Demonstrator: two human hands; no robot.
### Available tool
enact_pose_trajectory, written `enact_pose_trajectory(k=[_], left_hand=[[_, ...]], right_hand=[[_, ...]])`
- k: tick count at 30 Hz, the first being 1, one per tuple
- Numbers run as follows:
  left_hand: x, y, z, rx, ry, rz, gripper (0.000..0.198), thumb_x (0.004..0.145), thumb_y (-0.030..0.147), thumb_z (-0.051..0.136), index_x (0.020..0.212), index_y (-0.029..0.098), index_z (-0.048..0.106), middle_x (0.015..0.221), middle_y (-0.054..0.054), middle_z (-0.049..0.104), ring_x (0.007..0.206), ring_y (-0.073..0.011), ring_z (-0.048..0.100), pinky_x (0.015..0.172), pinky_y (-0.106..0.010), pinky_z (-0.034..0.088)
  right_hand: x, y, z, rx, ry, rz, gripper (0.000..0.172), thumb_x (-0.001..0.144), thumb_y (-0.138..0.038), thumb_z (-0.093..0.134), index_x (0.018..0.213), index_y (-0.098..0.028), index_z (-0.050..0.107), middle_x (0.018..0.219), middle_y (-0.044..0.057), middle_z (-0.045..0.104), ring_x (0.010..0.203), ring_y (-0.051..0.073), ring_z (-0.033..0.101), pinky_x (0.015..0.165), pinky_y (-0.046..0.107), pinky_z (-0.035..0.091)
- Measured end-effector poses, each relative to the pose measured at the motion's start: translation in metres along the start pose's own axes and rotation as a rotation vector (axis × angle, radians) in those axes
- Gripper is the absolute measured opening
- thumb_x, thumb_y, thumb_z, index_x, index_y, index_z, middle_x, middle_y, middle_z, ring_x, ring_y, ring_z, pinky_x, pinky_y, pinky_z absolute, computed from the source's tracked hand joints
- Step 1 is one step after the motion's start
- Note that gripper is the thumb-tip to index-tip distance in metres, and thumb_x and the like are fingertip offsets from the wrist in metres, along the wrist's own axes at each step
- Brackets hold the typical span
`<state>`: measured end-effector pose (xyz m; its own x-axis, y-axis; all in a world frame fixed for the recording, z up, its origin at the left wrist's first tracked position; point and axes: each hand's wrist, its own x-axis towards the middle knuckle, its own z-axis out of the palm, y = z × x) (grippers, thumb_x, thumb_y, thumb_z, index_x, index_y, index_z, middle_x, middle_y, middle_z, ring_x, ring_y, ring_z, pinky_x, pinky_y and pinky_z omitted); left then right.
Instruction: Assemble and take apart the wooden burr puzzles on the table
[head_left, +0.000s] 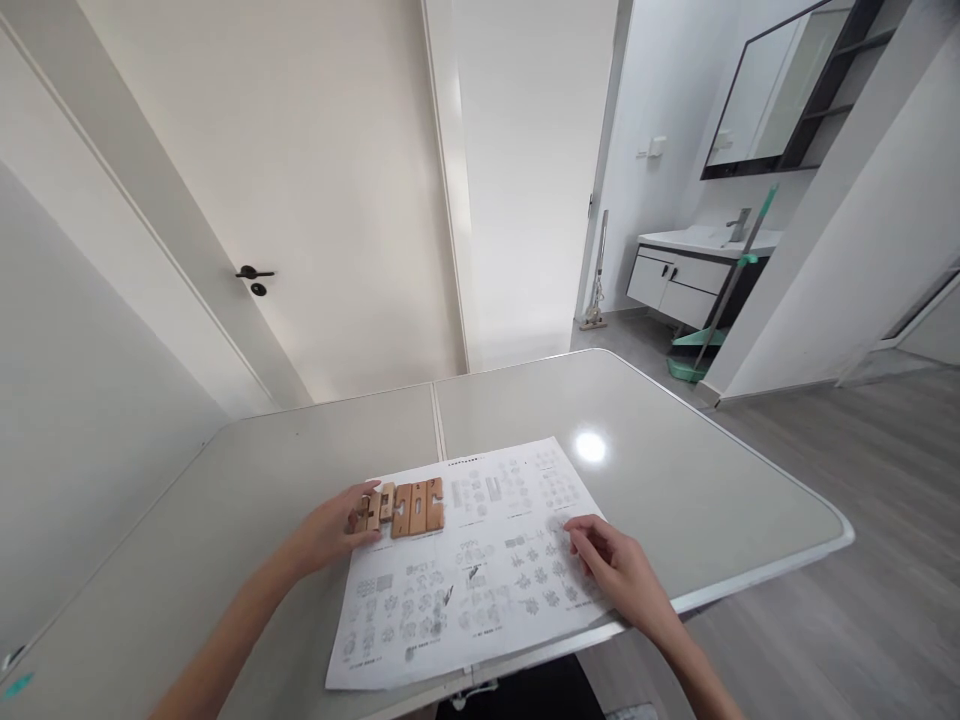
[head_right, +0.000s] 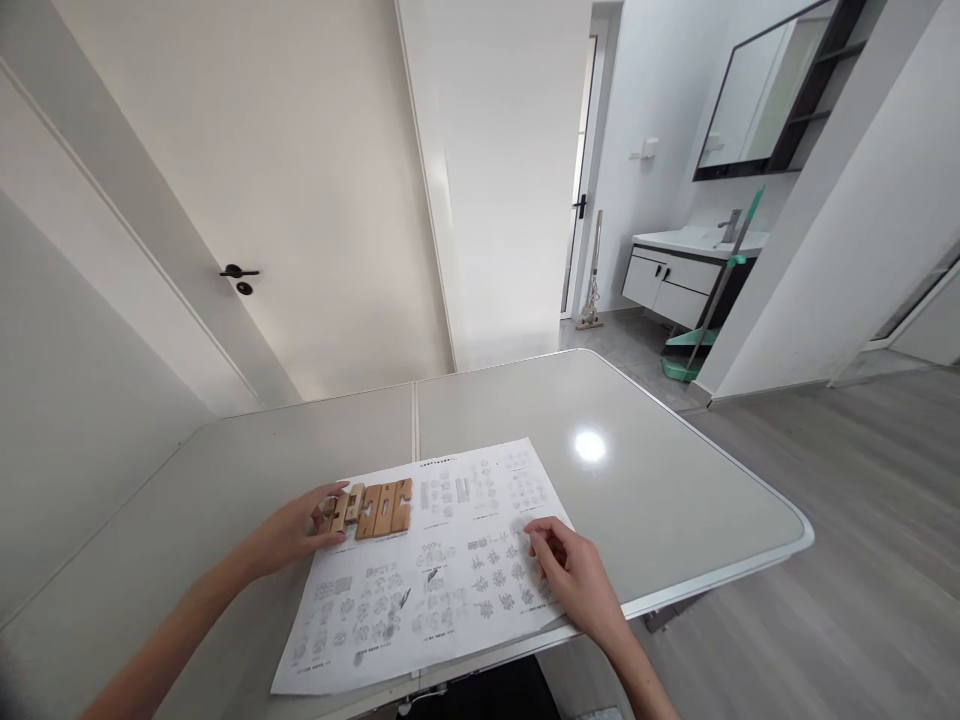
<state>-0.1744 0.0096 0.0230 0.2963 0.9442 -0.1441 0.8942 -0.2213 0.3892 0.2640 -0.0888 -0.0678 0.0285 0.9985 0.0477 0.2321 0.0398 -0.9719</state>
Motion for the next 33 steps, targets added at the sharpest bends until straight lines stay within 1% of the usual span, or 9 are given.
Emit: enact_pose_trajectory(k=[3, 6, 10, 14, 16, 19, 21, 27, 33], left_hand=[[0.003, -0.006, 0.0, 0.021, -0.005, 0.001, 0.074, 0.081, 0.056, 0.065, 0.146, 0.025, 0.049, 0.11, -0.008, 0.073, 0.087, -0.0263, 0.068, 0.08, -0.036, 0.054], [0.009, -0.011, -0.003, 0.04, -0.015, -0.003, 0.075, 0.081, 0.055, 0.065, 0.147, 0.022, 0.048, 0.104, -0.008, 0.073, 0.088, -0.0269, 0.068, 0.081, -0.037, 0.053], [0.016, -0.011, -0.007, 0.048, -0.036, 0.018, 0.076, 0.079, 0.057, 0.068, 0.146, 0.025, 0.049, 0.117, -0.009, 0.072, 0.089, -0.0272, 0.069, 0.081, -0.037, 0.053], [0.022, -0.004, -0.011, 0.068, -0.051, 0.052, 0.076, 0.074, 0.061, 0.073, 0.141, 0.029, 0.055, 0.132, -0.011, 0.066, 0.102, -0.031, 0.069, 0.083, -0.037, 0.053], [0.026, 0.0, -0.012, 0.076, -0.064, 0.065, 0.072, 0.074, 0.062, 0.073, 0.136, 0.029, 0.06, 0.135, -0.011, 0.063, 0.105, -0.0319, 0.068, 0.082, -0.036, 0.053], [0.033, 0.004, -0.014, 0.074, -0.084, 0.079, 0.063, 0.074, 0.063, 0.073, 0.125, 0.027, 0.068, 0.128, -0.01, 0.066, 0.103, -0.0313, 0.069, 0.079, -0.034, 0.053], [0.036, 0.004, -0.015, 0.065, -0.088, 0.087, 0.061, 0.073, 0.063, 0.073, 0.121, 0.026, 0.07, 0.123, -0.01, 0.067, 0.102, -0.0313, 0.069, 0.079, -0.033, 0.053], [0.031, -0.005, -0.01, 0.027, -0.07, 0.095, 0.065, 0.075, 0.065, 0.071, 0.127, 0.026, 0.067, 0.128, -0.01, 0.063, 0.1, -0.0281, 0.069, 0.08, -0.033, 0.055], [0.023, -0.014, -0.003, -0.002, -0.036, 0.083, 0.067, 0.078, 0.069, 0.066, 0.13, 0.026, 0.065, 0.13, -0.012, 0.062, 0.086, -0.0249, 0.068, 0.075, -0.035, 0.056]], right_hand=[[0.001, 0.002, 0.0, 0.004, -0.006, -0.003, 0.045, 0.094, -0.064, 0.054, 0.099, -0.022, 0.069, 0.075, 0.003, 0.065, 0.06, 0.018, 0.056, 0.055, 0.028, 0.046], [0.002, 0.004, 0.0, -0.002, -0.003, -0.008, 0.048, 0.092, -0.067, 0.054, 0.099, -0.021, 0.069, 0.075, 0.003, 0.066, 0.06, 0.018, 0.057, 0.056, 0.028, 0.048], [0.002, 0.003, 0.0, -0.011, -0.005, -0.006, 0.051, 0.092, -0.069, 0.053, 0.099, -0.021, 0.068, 0.076, 0.003, 0.066, 0.06, 0.018, 0.057, 0.056, 0.029, 0.048], [0.001, 0.001, 0.0, 0.004, -0.006, -0.012, 0.046, 0.094, -0.065, 0.054, 0.098, -0.021, 0.068, 0.075, 0.003, 0.065, 0.06, 0.018, 0.056, 0.055, 0.029, 0.047], [0.001, 0.0, 0.0, 0.003, -0.007, -0.01, 0.045, 0.094, -0.064, 0.054, 0.098, -0.021, 0.068, 0.076, 0.003, 0.065, 0.06, 0.018, 0.056, 0.055, 0.029, 0.047], [0.001, 0.002, 0.0, 0.001, 0.003, -0.02, 0.044, 0.095, -0.063, 0.054, 0.099, -0.021, 0.069, 0.076, 0.004, 0.066, 0.06, 0.018, 0.056, 0.055, 0.029, 0.047], [0.002, 0.005, 0.0, -0.001, 0.005, -0.021, 0.045, 0.094, -0.063, 0.055, 0.099, -0.021, 0.069, 0.076, 0.004, 0.066, 0.06, 0.018, 0.057, 0.055, 0.029, 0.047], [0.003, 0.005, 0.0, -0.015, -0.014, -0.006, 0.043, 0.095, -0.062, 0.054, 0.1, -0.021, 0.068, 0.077, 0.003, 0.066, 0.061, 0.018, 0.056, 0.056, 0.028, 0.047], [0.001, 0.001, -0.001, -0.016, -0.008, -0.01, 0.044, 0.094, -0.063, 0.055, 0.101, -0.021, 0.069, 0.077, 0.004, 0.065, 0.061, 0.019, 0.057, 0.057, 0.029, 0.047]])
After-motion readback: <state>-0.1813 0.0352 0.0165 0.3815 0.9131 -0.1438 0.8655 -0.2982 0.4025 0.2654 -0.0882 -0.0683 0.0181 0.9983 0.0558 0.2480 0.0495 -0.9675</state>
